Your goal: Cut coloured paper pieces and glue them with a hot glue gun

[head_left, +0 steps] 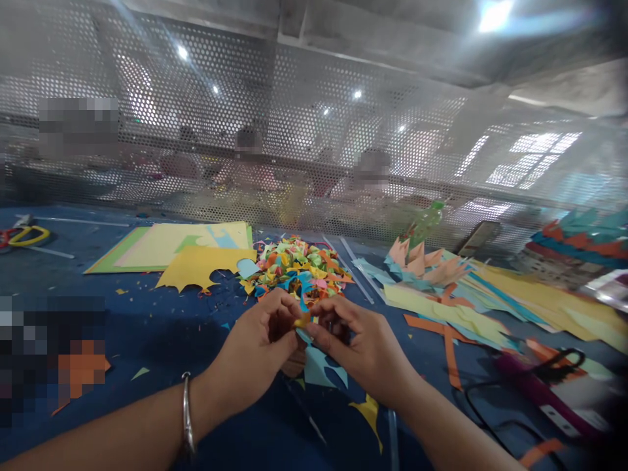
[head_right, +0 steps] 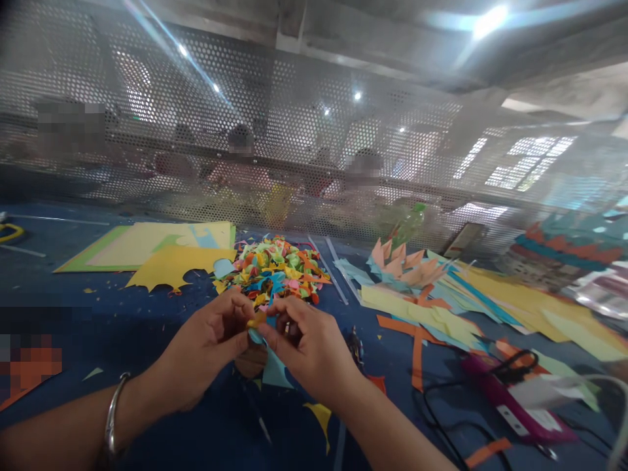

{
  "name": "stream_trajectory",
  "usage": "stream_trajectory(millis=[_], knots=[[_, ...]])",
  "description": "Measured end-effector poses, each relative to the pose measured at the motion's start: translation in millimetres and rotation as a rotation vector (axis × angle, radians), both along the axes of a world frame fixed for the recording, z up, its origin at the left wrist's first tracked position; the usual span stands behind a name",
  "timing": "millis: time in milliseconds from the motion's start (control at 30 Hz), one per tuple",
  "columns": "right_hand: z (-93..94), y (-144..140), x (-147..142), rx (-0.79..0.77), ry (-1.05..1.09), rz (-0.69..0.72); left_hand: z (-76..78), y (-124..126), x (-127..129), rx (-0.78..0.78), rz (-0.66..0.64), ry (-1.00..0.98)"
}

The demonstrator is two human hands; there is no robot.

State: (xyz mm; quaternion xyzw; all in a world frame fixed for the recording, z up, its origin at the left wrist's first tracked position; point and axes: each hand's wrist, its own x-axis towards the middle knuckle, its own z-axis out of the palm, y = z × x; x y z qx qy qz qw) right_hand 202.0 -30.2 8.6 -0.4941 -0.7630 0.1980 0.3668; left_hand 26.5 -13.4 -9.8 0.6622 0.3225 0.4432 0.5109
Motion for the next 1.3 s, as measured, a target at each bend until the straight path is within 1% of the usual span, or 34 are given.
stream_trajectory(millis=[100, 267, 333, 400, 467, 567, 700, 800, 867, 933, 1000, 1033, 1100, 1200, 1300], knots=[[-1.2, -0.6, 0.2, -0.015, 0.015, 0.007, 2.0, -1.9, 0.3, 0.008, 0.005, -0.015], [0.7, -2.4, -0.9, -0.007, 0.000, 0.036, 8.7, -7.8, 0.0, 0.094, -0.031, 0.036], [0.8, -2.2, -1.2, 0.002, 0.005, 0.046, 8.3, -7.2, -0.9, 0.123, -0.013, 0.074], [0.0, -1.6, -0.8, 0.023, -0.008, 0.040, 5.7, -4.1, -1.9, 0.143, 0.034, 0.125], [-0.8, -0.9, 0.5, 0.035, -0.033, 0.028, 2.2, 0.2, -2.4, 0.125, 0.079, 0.126], [1.6, 0.0, 4.4, 0.026, -0.066, 0.001, -1.0, 6.6, -2.4, 0.046, 0.098, 0.053], [14.9, 0.2, 14.2, 0.034, -0.201, -0.039, -0.7, 13.9, -4.1, -0.022, 0.141, 0.059], [25.3, -7.4, 29.8, 0.021, -0.358, -0.064, 0.3, 18.0, -7.3, 0.008, 0.191, 0.107], [26.6, -19.6, 46.2, 0.009, -0.430, -0.120, 0.6, 19.2, -9.1, 0.035, 0.214, 0.135], [20.8, -36.4, 65.8, -0.034, -0.498, -0.182, 0.6, 19.0, -9.8, 0.048, 0.217, 0.132], [8.6, -53.8, 85.4, -0.061, -0.577, -0.247, 0.3, 17.7, -9.4, 0.052, 0.202, 0.113], [1.1, -61.3, 93.9, -0.035, -0.602, -0.284, 0.1, 16.8, -8.8, 0.054, 0.194, 0.102], [-14.3, -72.0, 106.6, -0.010, -0.644, -0.309, -0.5, 14.8, -7.2, 0.058, 0.175, 0.081], [-31.5, -77.0, 114.3, -0.012, -0.658, -0.317, -0.9, 12.1, -4.8, 0.064, 0.130, 0.054], [-38.8, -74.7, 115.0, -0.005, -0.643, -0.353, 0.6, 10.2, -4.0, 0.068, 0.085, 0.037]])
